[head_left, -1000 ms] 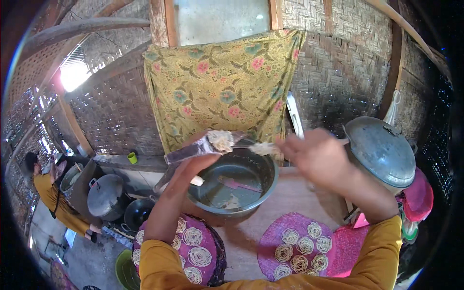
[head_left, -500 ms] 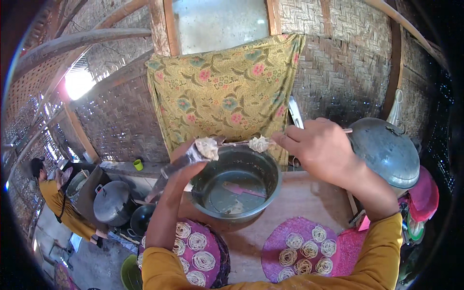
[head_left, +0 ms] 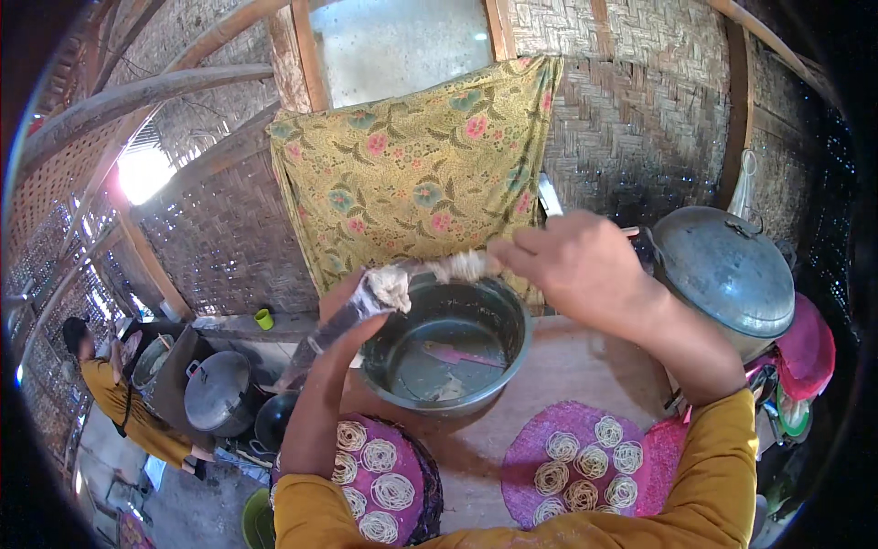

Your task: The person pipes swirls of dough onto small circular mats using a handheld manual extruder tool.

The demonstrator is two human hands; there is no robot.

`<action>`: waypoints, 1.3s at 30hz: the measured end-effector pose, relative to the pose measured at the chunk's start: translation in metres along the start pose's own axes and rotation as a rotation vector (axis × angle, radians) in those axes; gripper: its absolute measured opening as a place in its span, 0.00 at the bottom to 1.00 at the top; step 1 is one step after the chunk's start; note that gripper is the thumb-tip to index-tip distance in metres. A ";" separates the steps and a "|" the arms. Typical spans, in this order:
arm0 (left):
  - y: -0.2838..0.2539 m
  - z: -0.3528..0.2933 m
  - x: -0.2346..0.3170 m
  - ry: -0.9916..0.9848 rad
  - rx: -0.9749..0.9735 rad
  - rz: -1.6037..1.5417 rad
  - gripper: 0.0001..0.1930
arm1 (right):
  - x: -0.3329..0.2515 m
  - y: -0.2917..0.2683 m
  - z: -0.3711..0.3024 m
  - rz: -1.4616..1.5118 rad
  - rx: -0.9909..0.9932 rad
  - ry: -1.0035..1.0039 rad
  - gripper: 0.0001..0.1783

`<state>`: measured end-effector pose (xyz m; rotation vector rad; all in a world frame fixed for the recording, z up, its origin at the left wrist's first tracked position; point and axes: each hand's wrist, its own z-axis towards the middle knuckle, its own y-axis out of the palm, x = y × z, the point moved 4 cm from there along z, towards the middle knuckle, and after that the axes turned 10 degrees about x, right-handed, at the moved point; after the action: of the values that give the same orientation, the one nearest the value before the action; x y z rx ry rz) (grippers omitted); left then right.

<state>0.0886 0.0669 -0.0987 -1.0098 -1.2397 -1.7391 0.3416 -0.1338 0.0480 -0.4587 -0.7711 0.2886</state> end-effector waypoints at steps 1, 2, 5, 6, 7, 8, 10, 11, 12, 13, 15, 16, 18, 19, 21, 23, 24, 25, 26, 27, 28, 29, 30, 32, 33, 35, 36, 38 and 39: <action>0.033 -0.024 0.025 0.386 0.024 0.714 0.22 | 0.006 -0.003 0.002 0.008 0.085 0.004 0.08; 0.057 -0.045 0.038 0.782 0.054 1.424 0.22 | 0.004 -0.010 0.005 0.020 0.171 0.005 0.08; 0.054 -0.042 0.038 0.880 0.090 1.352 0.25 | -0.007 0.008 0.009 -0.073 0.080 -0.044 0.10; 0.058 -0.039 0.038 0.795 0.041 1.378 0.29 | -0.008 0.014 0.010 -0.083 0.023 -0.038 0.13; 0.063 -0.038 0.038 0.707 -0.008 1.405 0.34 | -0.011 0.021 0.013 -0.083 0.023 -0.034 0.13; 0.070 -0.044 0.034 0.703 -0.015 1.399 0.34 | -0.017 0.030 0.014 -0.032 -0.004 -0.028 0.13; 0.083 -0.063 0.036 0.656 -0.021 0.974 0.34 | -0.028 0.036 0.009 0.017 -0.028 -0.024 0.12; 0.092 -0.074 0.046 0.928 0.019 1.248 0.31 | -0.035 0.035 0.006 -0.001 -0.025 -0.061 0.08; 0.087 -0.070 0.040 0.931 0.021 1.246 0.31 | -0.040 0.034 0.002 -0.021 -0.025 -0.098 0.05; 0.072 -0.060 0.035 0.962 0.097 1.095 0.25 | -0.039 0.032 -0.001 0.016 -0.061 -0.042 0.07; 0.007 -0.022 0.021 0.781 0.118 0.992 0.19 | -0.017 0.006 -0.010 0.154 -0.004 0.076 0.12; -0.002 -0.020 0.028 0.586 0.115 0.892 0.19 | -0.008 0.006 -0.014 0.295 0.027 0.208 0.17; 0.014 -0.029 0.047 0.473 0.163 1.007 0.20 | -0.002 0.022 -0.017 0.387 0.112 0.461 0.22; 0.032 -0.038 0.056 0.535 0.203 1.234 0.21 | 0.001 0.038 -0.025 0.480 0.184 0.728 0.26; 0.090 -0.048 0.056 0.615 0.153 1.336 0.22 | -0.012 0.083 -0.027 0.719 0.375 0.766 0.26; 0.083 -0.041 0.051 0.748 0.221 1.142 0.19 | -0.057 0.099 -0.010 0.926 0.310 0.867 0.25; 0.080 -0.035 0.054 0.818 0.242 1.198 0.19 | -0.069 0.107 -0.016 0.930 0.312 0.862 0.25; 0.062 -0.029 0.050 0.818 0.251 1.210 0.19 | -0.081 0.116 -0.021 1.001 0.378 0.793 0.25; 0.037 -0.021 0.049 0.819 0.325 1.220 0.20 | -0.085 0.115 -0.021 1.064 0.452 0.719 0.25; 0.018 -0.015 0.047 0.810 0.398 1.228 0.20 | -0.082 0.117 -0.026 1.074 0.456 0.716 0.25; 0.019 -0.021 0.056 0.813 0.402 1.241 0.20 | -0.080 0.121 -0.033 1.232 0.283 0.780 0.23; 0.027 -0.027 0.062 0.800 0.472 1.295 0.20 | -0.077 0.127 -0.042 1.359 0.089 0.845 0.21; 0.034 -0.031 0.066 0.785 0.543 1.348 0.19 | -0.068 0.136 -0.042 1.346 0.085 0.849 0.21; 0.047 -0.042 0.071 0.813 0.519 1.352 0.18 | -0.046 0.150 -0.038 1.287 0.195 0.984 0.17; 0.051 -0.049 0.075 0.842 0.504 1.366 0.18 | -0.051 0.150 -0.034 1.171 0.073 0.949 0.16; 0.050 -0.045 0.073 0.823 0.440 1.340 0.16 | -0.064 0.157 -0.032 1.215 0.133 0.888 0.17; 0.045 -0.042 0.072 0.822 0.445 1.337 0.16 | -0.071 0.159 -0.031 1.256 0.195 0.832 0.17; 0.034 -0.040 0.075 0.786 0.374 1.186 0.16 | -0.087 0.156 -0.027 1.291 0.134 0.850 0.19; 0.031 -0.040 0.077 0.785 0.383 1.189 0.16 | -0.096 0.158 -0.025 1.440 0.105 0.845 0.19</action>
<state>0.0786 0.0106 -0.0261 -0.5099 -0.2656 -0.7357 0.2808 -0.0443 -0.1044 -0.8966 0.5268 1.3522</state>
